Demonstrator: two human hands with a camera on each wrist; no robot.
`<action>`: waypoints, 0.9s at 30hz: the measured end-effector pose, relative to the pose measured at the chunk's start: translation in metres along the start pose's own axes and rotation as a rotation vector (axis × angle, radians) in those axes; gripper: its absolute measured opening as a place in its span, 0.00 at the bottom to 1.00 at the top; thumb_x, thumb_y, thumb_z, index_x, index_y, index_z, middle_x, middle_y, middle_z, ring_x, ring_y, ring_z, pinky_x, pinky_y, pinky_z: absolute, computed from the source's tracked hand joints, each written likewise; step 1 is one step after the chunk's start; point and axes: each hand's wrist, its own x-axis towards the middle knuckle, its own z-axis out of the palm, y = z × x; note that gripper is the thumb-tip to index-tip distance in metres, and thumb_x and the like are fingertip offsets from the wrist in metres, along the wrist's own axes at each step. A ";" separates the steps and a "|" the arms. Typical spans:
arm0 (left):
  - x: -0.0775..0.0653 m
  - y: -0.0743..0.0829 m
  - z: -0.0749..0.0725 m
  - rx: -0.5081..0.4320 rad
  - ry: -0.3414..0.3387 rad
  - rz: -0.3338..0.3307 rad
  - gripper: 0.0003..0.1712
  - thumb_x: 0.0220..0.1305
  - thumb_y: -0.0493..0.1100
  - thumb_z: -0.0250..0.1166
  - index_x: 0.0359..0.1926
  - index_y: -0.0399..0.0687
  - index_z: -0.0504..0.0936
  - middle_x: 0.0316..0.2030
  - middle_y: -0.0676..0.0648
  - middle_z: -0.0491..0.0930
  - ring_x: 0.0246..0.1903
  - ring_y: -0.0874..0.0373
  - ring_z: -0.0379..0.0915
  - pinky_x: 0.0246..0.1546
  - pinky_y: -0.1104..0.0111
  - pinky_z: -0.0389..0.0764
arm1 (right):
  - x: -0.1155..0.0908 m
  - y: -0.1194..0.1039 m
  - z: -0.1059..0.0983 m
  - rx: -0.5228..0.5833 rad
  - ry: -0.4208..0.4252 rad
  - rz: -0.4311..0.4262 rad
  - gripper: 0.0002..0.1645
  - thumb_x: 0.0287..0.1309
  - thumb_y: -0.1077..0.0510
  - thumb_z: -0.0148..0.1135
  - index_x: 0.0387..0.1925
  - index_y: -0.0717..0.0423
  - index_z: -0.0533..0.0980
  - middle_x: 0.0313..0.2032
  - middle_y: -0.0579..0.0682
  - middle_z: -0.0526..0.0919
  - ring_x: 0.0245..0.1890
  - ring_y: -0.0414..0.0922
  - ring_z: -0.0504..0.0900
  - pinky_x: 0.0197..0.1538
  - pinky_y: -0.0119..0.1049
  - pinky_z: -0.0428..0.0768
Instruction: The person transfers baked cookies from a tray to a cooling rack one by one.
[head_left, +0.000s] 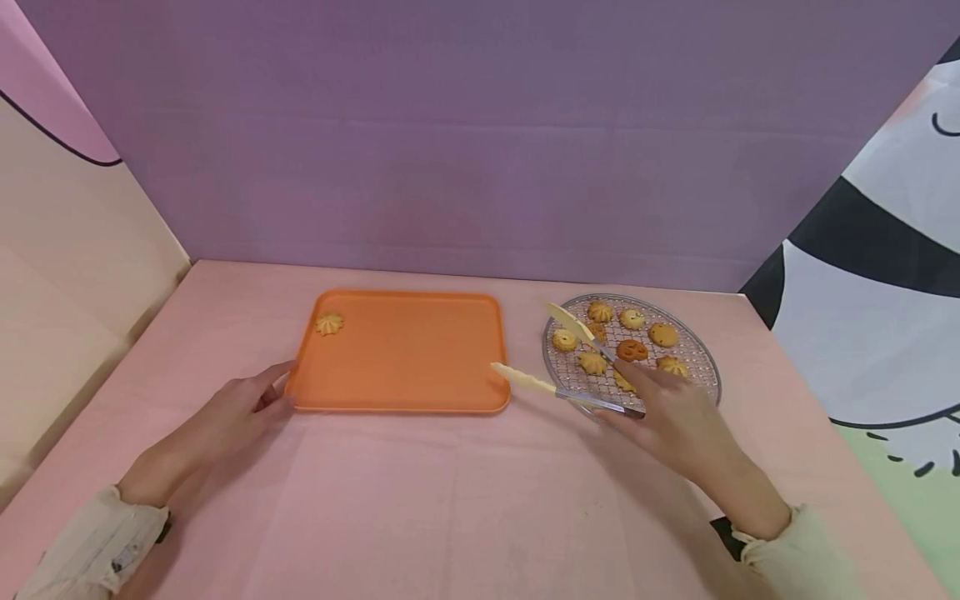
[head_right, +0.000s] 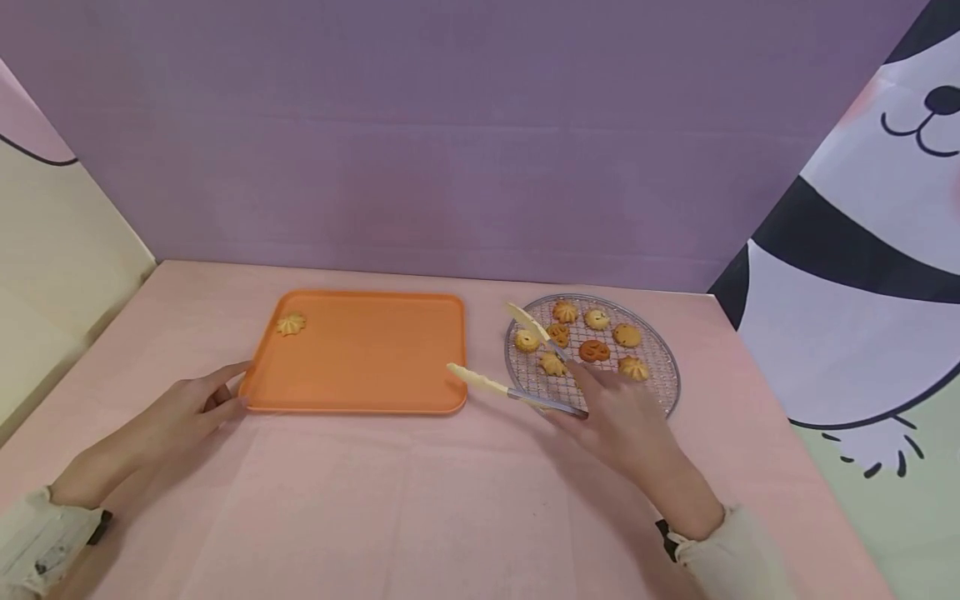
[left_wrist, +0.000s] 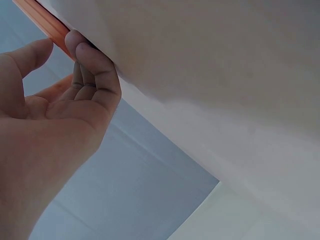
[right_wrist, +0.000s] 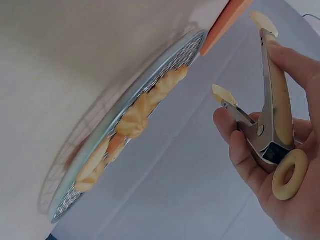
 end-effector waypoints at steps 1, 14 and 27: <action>0.000 0.000 0.000 -0.002 0.000 0.001 0.32 0.69 0.39 0.63 0.69 0.30 0.65 0.28 0.54 0.76 0.29 0.62 0.68 0.33 0.69 0.71 | 0.001 -0.002 0.001 0.003 -0.001 -0.008 0.39 0.42 0.45 0.78 0.53 0.64 0.79 0.43 0.63 0.86 0.36 0.60 0.86 0.36 0.55 0.82; 0.000 0.000 -0.001 0.006 0.000 0.005 0.33 0.69 0.40 0.63 0.69 0.29 0.64 0.27 0.54 0.76 0.28 0.62 0.68 0.33 0.68 0.71 | 0.022 -0.026 0.015 0.063 -0.073 -0.027 0.41 0.47 0.39 0.76 0.55 0.62 0.76 0.44 0.60 0.86 0.38 0.57 0.86 0.38 0.52 0.83; 0.000 -0.002 -0.001 0.008 0.013 0.019 0.32 0.69 0.40 0.63 0.69 0.31 0.65 0.27 0.55 0.75 0.28 0.63 0.68 0.33 0.68 0.71 | 0.048 -0.050 0.037 0.104 -0.147 -0.080 0.41 0.48 0.38 0.76 0.55 0.62 0.77 0.43 0.57 0.86 0.33 0.50 0.85 0.32 0.46 0.82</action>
